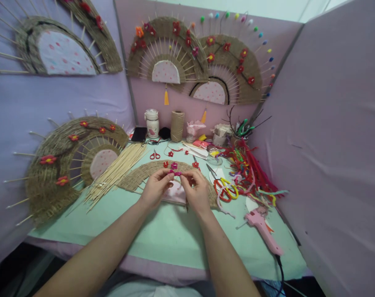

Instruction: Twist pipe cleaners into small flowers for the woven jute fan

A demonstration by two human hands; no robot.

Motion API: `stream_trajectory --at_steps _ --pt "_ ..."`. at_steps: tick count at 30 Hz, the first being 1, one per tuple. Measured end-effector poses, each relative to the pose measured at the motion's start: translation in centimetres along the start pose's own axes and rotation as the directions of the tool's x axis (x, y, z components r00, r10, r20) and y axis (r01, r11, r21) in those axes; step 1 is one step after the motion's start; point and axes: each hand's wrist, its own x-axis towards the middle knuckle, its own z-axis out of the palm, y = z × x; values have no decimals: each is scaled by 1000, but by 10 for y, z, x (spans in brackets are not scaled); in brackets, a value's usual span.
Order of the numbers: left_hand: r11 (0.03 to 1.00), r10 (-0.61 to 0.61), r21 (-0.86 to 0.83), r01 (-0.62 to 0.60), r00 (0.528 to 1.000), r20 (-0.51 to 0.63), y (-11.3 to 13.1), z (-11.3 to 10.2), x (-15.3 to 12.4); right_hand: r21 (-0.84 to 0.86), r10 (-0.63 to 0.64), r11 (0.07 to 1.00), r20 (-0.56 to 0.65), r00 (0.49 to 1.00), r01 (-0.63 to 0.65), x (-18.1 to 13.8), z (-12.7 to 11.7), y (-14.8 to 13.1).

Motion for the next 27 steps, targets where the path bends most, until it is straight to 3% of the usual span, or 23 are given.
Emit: stream_trajectory --at_steps 4,9,17,20,22,25,27 --pt "989 -98 -99 107 991 85 4 2 -4 171 168 968 90 982 -182 3 -1 1" --pt "964 -212 -113 240 953 217 4 0 -5 317 332 856 270 904 -409 4 -3 8" --pt "937 -316 -83 340 923 221 1 0 -5 286 328 844 393 859 -453 5 -6 19" --pt "947 -286 -99 305 943 171 -1 0 -3 187 293 913 318 902 -363 5 -4 18" --pt "963 -226 -129 238 969 100 -2 0 -1 61 216 972 141 966 -226 4 -3 16" --pt "989 -89 -119 86 996 -20 -2 1 0 -111 -21 994 -93 995 10 1 -2 13" --pt "999 10 -51 -13 999 -52 -2 2 0 -151 -194 972 -85 977 180 0 -2 12"
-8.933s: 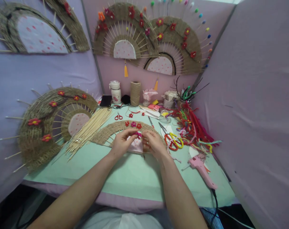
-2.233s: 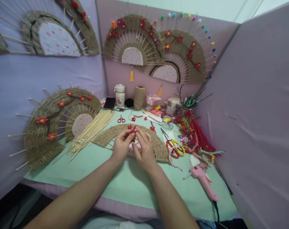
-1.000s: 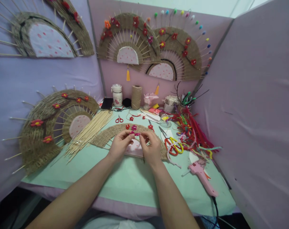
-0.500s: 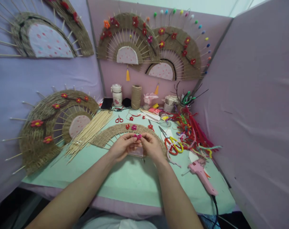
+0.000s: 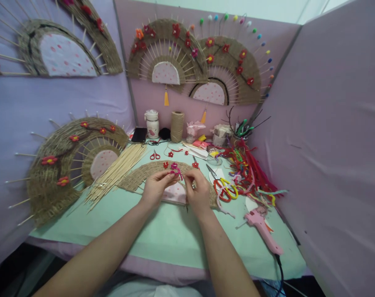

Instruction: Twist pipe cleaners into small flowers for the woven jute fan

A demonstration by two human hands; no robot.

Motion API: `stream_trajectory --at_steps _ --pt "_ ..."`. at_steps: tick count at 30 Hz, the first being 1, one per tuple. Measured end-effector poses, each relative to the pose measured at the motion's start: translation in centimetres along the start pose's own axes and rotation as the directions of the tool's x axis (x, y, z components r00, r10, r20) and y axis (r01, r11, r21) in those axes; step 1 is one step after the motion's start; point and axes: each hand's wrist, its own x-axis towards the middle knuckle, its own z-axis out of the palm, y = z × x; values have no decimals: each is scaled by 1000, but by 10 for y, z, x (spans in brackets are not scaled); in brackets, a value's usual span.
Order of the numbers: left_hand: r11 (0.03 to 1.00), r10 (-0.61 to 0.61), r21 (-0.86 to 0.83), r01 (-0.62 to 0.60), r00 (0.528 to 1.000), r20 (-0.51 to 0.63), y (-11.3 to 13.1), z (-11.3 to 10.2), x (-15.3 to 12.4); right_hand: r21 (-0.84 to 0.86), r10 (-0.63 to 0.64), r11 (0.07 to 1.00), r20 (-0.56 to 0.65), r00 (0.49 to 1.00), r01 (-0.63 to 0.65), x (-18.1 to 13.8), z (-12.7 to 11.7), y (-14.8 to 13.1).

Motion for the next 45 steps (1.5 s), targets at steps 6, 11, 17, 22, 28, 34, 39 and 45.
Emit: stream_trajectory --at_steps 6,11,17,22,28,34,39,45 --pt "975 153 157 -159 987 47 -1 4 -7 -82 -227 969 83 970 234 1 -2 0" --pt "951 220 201 -234 971 93 0 5 -14 -132 -325 936 31 945 326 -1 -8 -9" --pt "897 354 243 -369 929 104 0 3 -20 -155 -454 884 -57 889 441 -7 -10 -19" --pt "944 273 177 -278 961 50 -1 4 -15 -148 -436 893 -50 899 425 -8 -8 -19" --pt "985 152 76 -153 988 11 -5 3 -8 -59 -371 928 -46 927 368 -6 -4 -16" --pt "964 222 159 -215 975 -29 -7 2 -5 -30 -266 963 20 964 266 -2 -3 -11" --pt "968 183 180 -175 983 -33 -9 1 -3 -60 -219 973 61 974 222 0 -3 -9" --pt "967 155 211 -141 987 -51 -12 -2 -1 -8 -179 983 111 978 181 1 -2 -7"
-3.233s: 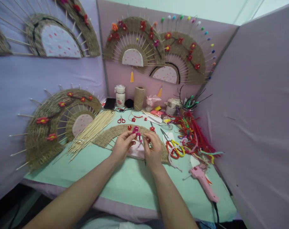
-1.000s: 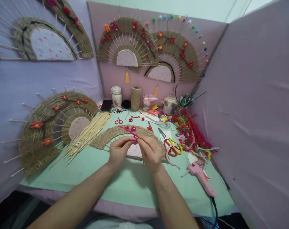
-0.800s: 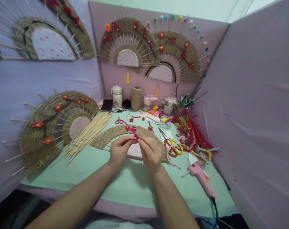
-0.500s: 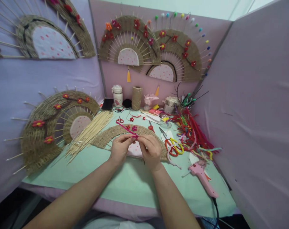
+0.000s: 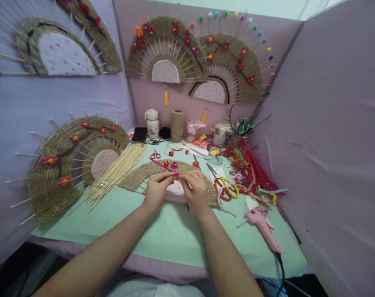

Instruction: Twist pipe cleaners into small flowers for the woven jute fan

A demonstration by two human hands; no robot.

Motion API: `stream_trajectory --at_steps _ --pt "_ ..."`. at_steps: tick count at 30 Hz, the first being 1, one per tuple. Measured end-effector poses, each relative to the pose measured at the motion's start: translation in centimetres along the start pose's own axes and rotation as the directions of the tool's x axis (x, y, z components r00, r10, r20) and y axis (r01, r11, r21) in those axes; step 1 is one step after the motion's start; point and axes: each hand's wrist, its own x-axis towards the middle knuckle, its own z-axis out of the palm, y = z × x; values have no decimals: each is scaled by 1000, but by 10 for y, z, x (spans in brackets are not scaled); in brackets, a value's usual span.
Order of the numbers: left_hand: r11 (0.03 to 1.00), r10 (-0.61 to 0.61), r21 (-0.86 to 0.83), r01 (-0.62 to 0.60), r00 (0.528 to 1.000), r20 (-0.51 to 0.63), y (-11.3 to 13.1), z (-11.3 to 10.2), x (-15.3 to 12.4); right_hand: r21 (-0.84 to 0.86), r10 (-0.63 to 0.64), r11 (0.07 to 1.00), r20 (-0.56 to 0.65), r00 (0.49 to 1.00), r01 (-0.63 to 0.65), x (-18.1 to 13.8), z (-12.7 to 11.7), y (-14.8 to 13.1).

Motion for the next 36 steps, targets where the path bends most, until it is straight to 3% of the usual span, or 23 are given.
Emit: stream_trajectory --at_steps 8,12,15,20,29,36 --pt "1000 -8 7 8 1000 -13 3 2 -1 96 233 967 19 972 -234 -2 5 0" --pt "1000 -29 1 29 1000 -9 2 3 0 184 436 879 63 898 -439 -4 9 1" --pt "995 -96 -30 95 995 -23 0 2 3 267 512 813 92 854 -517 -3 9 4" --pt "981 -177 -92 173 984 -37 -2 1 5 172 508 836 118 853 -521 -1 6 5" --pt "992 -120 35 120 993 2 -1 3 3 48 507 857 101 856 -513 -3 10 5" --pt "981 -27 195 18 999 46 -6 3 -1 -201 365 921 148 919 -333 -2 4 7"
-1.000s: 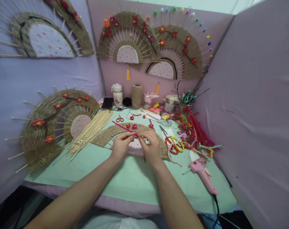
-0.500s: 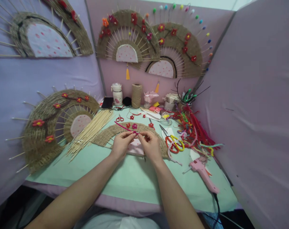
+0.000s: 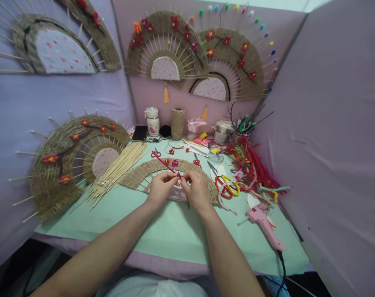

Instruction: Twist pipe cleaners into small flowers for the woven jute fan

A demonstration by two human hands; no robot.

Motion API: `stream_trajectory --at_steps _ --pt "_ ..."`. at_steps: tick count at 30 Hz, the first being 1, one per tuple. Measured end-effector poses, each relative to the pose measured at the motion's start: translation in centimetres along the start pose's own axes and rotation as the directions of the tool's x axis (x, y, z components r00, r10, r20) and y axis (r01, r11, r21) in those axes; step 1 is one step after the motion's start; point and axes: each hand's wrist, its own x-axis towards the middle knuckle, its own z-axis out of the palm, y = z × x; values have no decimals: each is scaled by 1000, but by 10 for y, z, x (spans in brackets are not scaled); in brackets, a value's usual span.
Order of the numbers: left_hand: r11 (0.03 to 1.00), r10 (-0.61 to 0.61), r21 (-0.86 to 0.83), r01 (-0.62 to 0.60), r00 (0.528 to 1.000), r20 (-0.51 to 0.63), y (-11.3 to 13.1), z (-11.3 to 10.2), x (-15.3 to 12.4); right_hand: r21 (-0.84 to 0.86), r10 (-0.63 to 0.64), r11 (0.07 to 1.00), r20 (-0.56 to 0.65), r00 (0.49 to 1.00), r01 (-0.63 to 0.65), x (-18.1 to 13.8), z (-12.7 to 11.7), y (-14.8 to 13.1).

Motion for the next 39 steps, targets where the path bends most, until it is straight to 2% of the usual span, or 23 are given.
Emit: stream_trajectory --at_steps 3,6,14,18,20,23,26,28,32,39 --pt "984 104 146 -104 995 7 -3 -1 -2 -56 -45 997 26 999 46 1 -2 1" --pt "972 131 193 -132 991 22 -3 -3 -1 1 3 1000 45 999 -3 1 -2 3" --pt "999 13 50 -16 997 73 2 -4 4 282 210 928 146 967 -244 2 4 9" --pt "998 -62 4 62 998 14 5 -5 6 336 256 893 169 952 -300 2 6 8" --pt "991 -130 -26 129 992 -7 5 -7 8 315 216 918 117 969 -242 2 6 9" --pt "977 -199 -81 199 980 12 4 -9 9 207 27 978 -14 1000 -24 3 2 9" --pt "968 -226 -110 227 974 22 7 -10 8 74 -221 972 -48 974 224 3 -2 8" --pt "964 -240 -115 241 971 17 9 -9 7 7 -313 949 -54 948 314 3 -2 7" --pt "966 -234 -106 235 972 27 12 -8 6 -58 -373 927 -51 927 370 4 0 6" --pt "965 -238 -98 243 969 58 10 -10 6 -125 -378 920 -32 925 372 1 2 9"
